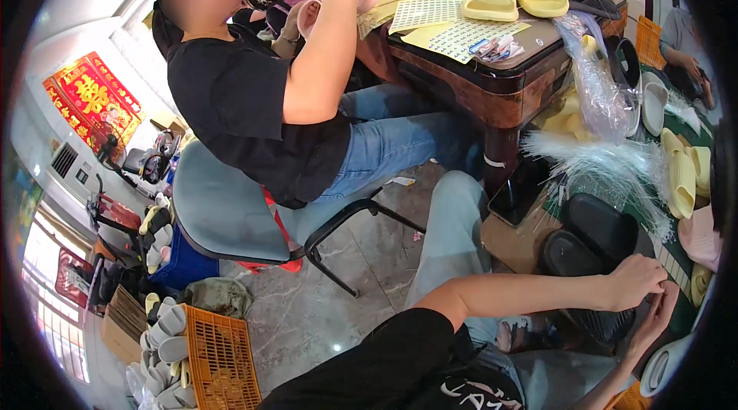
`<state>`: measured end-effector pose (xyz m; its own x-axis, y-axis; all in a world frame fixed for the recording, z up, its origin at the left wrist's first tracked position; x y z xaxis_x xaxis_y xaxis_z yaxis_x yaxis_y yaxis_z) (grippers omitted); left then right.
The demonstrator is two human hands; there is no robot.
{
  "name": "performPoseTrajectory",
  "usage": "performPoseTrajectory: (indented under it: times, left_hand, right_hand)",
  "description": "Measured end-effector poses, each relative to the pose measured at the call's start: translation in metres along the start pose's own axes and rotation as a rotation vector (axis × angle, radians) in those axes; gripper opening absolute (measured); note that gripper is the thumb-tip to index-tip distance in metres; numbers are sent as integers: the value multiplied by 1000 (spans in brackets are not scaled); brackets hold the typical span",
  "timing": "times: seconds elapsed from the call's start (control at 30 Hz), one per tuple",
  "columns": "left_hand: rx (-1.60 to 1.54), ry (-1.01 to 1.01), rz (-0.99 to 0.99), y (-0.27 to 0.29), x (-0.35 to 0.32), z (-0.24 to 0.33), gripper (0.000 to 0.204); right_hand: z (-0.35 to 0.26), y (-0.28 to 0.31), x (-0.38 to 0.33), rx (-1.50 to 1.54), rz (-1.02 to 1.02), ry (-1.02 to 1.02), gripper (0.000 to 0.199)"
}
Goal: The person pairs slide sandals by threading and securing plastic tag fasteners through each pair by hand.
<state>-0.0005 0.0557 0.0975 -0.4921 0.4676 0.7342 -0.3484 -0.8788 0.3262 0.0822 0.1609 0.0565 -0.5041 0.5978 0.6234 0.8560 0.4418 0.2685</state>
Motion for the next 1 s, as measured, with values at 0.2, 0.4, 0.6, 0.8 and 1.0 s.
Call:
performPoseTrajectory:
  times: [0.2,0.4,0.6,0.8,1.0]
  left_hand:
    - [-196,245,-9,-19,-2,-25,15]
    - [-205,162,208,-13,-2,-26,15]
    - [-182,199,143,-16,-8,-22,15]
    - [133,-242,238,115,-27,30,24]
    - [539,536,793,345,-124,-125,13]
  right_hand:
    - [6,2,-8,86,54,-148,12]
    - [6,-1,-13,54,8,-141,15]
    - [31,7,-19,109,36,-258,15]
    - [23,1,-24,135,162,-138,16]
    - [27,-3,-26,230,196,-315,17]
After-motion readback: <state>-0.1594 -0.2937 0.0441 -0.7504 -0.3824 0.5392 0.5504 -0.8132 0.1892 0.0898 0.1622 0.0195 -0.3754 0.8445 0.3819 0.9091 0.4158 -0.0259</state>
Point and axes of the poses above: each hand's wrist, its own x-axis towards the middle knuckle, its own y-axis out of the back of the hand, z = x × y, the point moved 8 cm from there along x, towards the middle knuckle, and after that the axes turned 15 degrees about z, right-handed, at the moved point
